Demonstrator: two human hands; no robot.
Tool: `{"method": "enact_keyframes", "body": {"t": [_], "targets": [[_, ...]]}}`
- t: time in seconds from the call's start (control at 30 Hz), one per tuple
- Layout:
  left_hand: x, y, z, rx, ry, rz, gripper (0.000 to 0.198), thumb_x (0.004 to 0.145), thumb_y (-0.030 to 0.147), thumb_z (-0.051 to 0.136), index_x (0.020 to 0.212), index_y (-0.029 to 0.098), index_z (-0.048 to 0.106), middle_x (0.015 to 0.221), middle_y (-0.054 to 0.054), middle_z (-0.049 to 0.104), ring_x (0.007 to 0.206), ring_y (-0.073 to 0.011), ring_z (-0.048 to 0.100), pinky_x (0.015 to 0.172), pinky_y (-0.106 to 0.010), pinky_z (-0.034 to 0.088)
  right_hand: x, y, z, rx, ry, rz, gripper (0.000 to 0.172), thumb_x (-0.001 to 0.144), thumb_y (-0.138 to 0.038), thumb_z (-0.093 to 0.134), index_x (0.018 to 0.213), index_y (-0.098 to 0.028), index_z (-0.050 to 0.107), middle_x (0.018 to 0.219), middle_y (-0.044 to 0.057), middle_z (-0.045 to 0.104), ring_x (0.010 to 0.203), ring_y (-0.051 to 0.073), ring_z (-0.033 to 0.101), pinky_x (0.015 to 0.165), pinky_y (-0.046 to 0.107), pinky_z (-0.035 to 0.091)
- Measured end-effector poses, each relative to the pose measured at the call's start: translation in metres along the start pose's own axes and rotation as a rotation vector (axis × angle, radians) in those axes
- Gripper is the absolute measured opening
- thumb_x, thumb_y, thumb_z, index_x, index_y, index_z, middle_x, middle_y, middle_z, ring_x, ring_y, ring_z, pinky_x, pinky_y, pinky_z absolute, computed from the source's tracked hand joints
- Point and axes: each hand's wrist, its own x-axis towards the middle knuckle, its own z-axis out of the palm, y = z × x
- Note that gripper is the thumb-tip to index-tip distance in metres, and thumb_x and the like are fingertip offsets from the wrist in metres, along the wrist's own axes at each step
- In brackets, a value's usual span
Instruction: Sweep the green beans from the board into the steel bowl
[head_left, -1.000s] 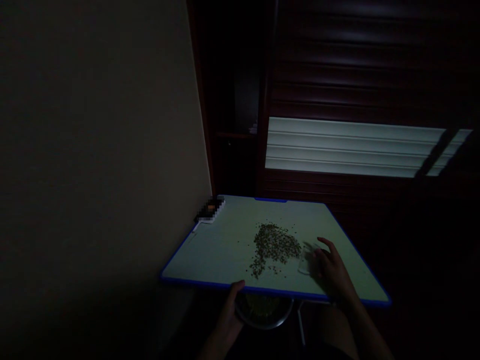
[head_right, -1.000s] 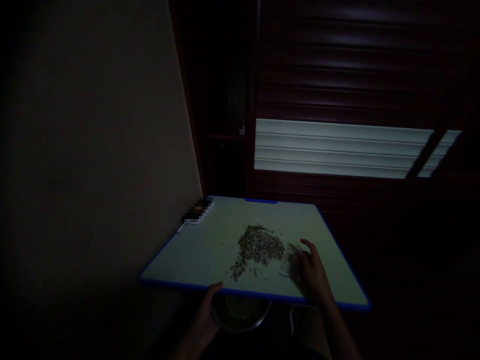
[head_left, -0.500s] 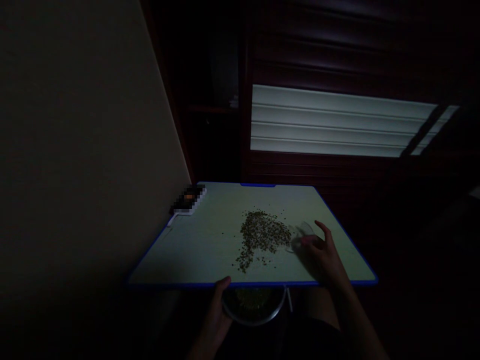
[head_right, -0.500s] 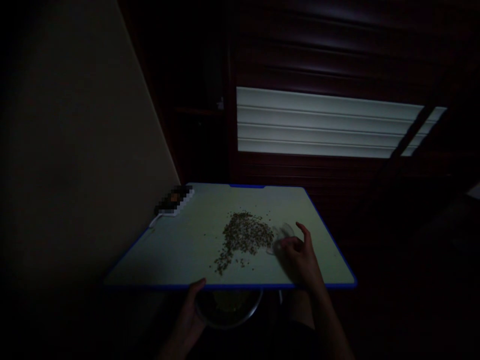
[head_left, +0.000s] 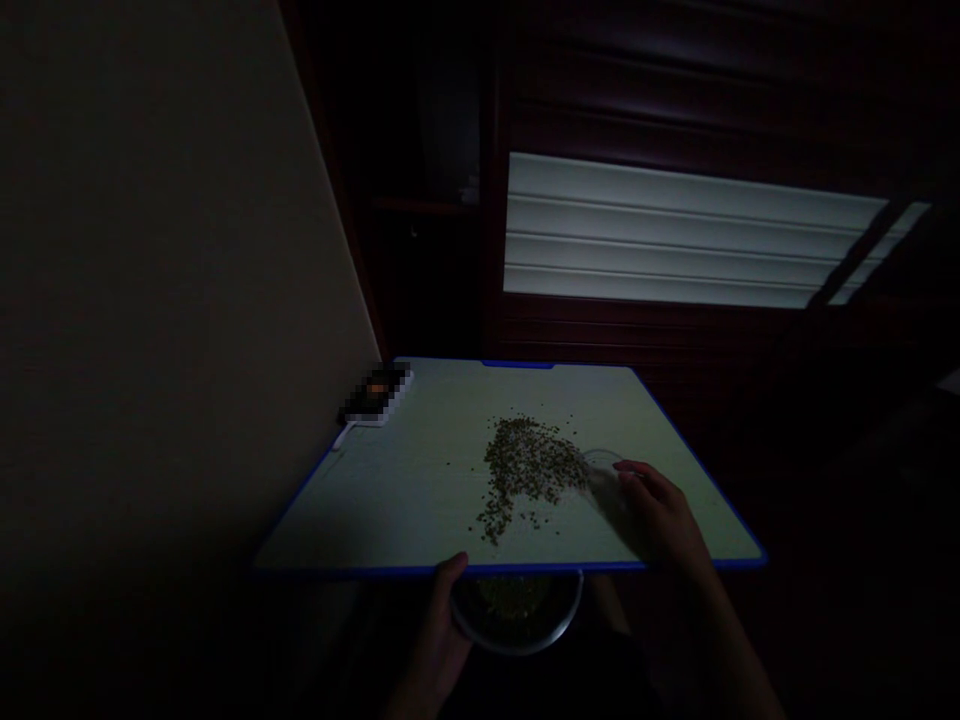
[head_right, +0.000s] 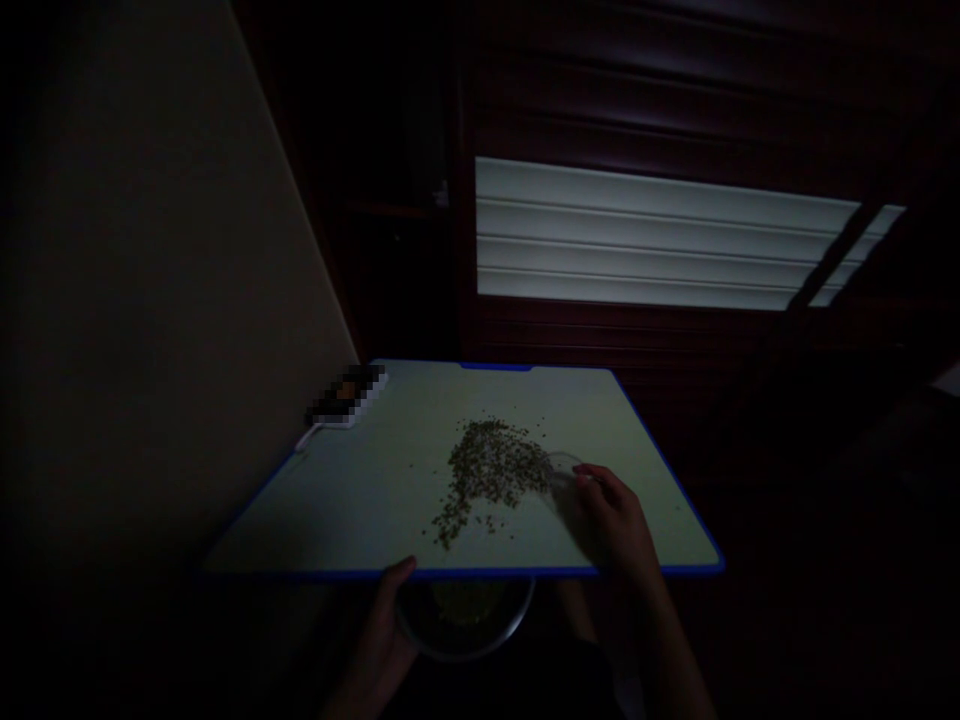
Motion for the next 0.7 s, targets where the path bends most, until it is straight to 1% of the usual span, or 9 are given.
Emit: {"method": "enact_keyframes", "body": {"t": [0.03, 0.1, 0.17, 0.23, 0.3, 0.37, 0.4, 0.53, 0.7], "targets": [[0.000, -0.001, -0.001, 0.000, 0.002, 0.001, 0.026, 0.083, 0.024, 0.066, 0.108, 0.014, 0.063, 0.107, -0.010, 0.075, 0.114, -0.0255, 0.065, 0.096, -0.035, 0.054, -0.001, -0.001, 0.000, 0.007, 0.009, 0.009, 0.033, 0.097, -0.041, 0.057, 0.117, -0.015, 0.060, 0.099, 0.004, 0.066, 0.076, 0.014, 0.065, 0.067, 0.030, 0.056], [0.001, -0.002, -0.002, 0.003, 0.006, -0.004, 0.028, 0.083, 0.025, 0.066, 0.109, 0.013, 0.063, 0.107, -0.010, 0.074, 0.115, -0.0254, 0.064, 0.096, -0.035, 0.054, -0.004, -0.001, 0.000, 0.024, 0.032, 0.022, 0.038, 0.097, -0.047, 0.055, 0.119, -0.017, 0.061, 0.074, -0.002, 0.062, 0.055, 0.010, 0.056, 0.050, 0.023, 0.047], [0.002, -0.004, -0.005, 0.009, 0.002, 0.003, 0.032, 0.083, 0.026, 0.067, 0.112, 0.012, 0.063, 0.110, -0.011, 0.074, 0.115, -0.0253, 0.064, 0.097, -0.035, 0.054, -0.005, 0.001, 0.000, 0.040, 0.066, 0.026, 0.042, 0.096, -0.051, 0.053, 0.120, -0.018, 0.061, 0.063, -0.004, 0.056, 0.047, 0.009, 0.050, 0.043, 0.021, 0.041], [0.003, -0.005, -0.006, 0.019, -0.007, 0.014, 0.037, 0.082, 0.026, 0.068, 0.116, 0.011, 0.063, 0.112, -0.011, 0.073, 0.113, -0.0252, 0.065, 0.097, -0.035, 0.054, -0.004, 0.005, -0.001, 0.064, 0.101, 0.029, 0.039, 0.097, -0.049, 0.054, 0.119, -0.018, 0.061, 0.074, -0.002, 0.062, 0.055, 0.010, 0.056, 0.049, 0.023, 0.047], [0.003, -0.006, -0.005, 0.019, -0.007, 0.017, 0.039, 0.083, 0.026, 0.068, 0.118, 0.010, 0.063, 0.111, -0.011, 0.073, 0.110, -0.0255, 0.066, 0.096, -0.036, 0.054, 0.000, 0.010, -0.001, 0.094, 0.125, 0.023, 0.035, 0.097, -0.042, 0.056, 0.120, -0.016, 0.059, 0.099, 0.004, 0.066, 0.075, 0.014, 0.064, 0.065, 0.029, 0.056], [0.002, -0.004, -0.003, 0.008, -0.010, 0.004, 0.038, 0.084, 0.026, 0.066, 0.118, 0.009, 0.063, 0.108, -0.012, 0.074, 0.107, -0.0255, 0.067, 0.096, -0.036, 0.054, 0.004, 0.017, -0.001, 0.115, 0.139, 0.000, 0.034, 0.097, -0.038, 0.058, 0.123, -0.017, 0.058, 0.117, 0.008, 0.063, 0.094, 0.019, 0.066, 0.080, 0.038, 0.057], [0.001, -0.004, -0.001, -0.002, -0.004, -0.005, 0.037, 0.085, 0.025, 0.065, 0.117, 0.008, 0.063, 0.107, -0.012, 0.074, 0.105, -0.0251, 0.068, 0.096, -0.036, 0.054, 0.006, 0.020, -0.001, 0.113, 0.145, -0.017, 0.034, 0.096, -0.037, 0.059, 0.124, -0.017, 0.057, 0.121, 0.009, 0.062, 0.099, 0.020, 0.065, 0.084, 0.041, 0.056], [-0.005, -0.001, 0.006, -0.027, 0.016, -0.014, 0.030, 0.086, 0.024, 0.063, 0.113, 0.010, 0.064, 0.103, -0.011, 0.075, 0.101, -0.0237, 0.070, 0.096, -0.036, 0.054, 0.013, 0.023, -0.002, 0.028, 0.156, -0.078, 0.035, 0.095, -0.036, 0.060, 0.125, -0.017, 0.058, 0.125, 0.009, 0.061, 0.104, 0.022, 0.064, 0.088, 0.043, 0.055], [-0.005, -0.001, 0.005, -0.029, 0.033, -0.018, 0.031, 0.084, 0.023, 0.065, 0.112, 0.011, 0.064, 0.104, -0.011, 0.075, 0.109, -0.0261, 0.067, 0.097, -0.038, 0.054, 0.033, 0.010, -0.006, -0.130, 0.147, -0.130, 0.034, 0.096, -0.035, 0.060, 0.124, -0.018, 0.058, 0.126, 0.009, 0.060, 0.106, 0.022, 0.063, 0.089, 0.043, 0.055]]}}
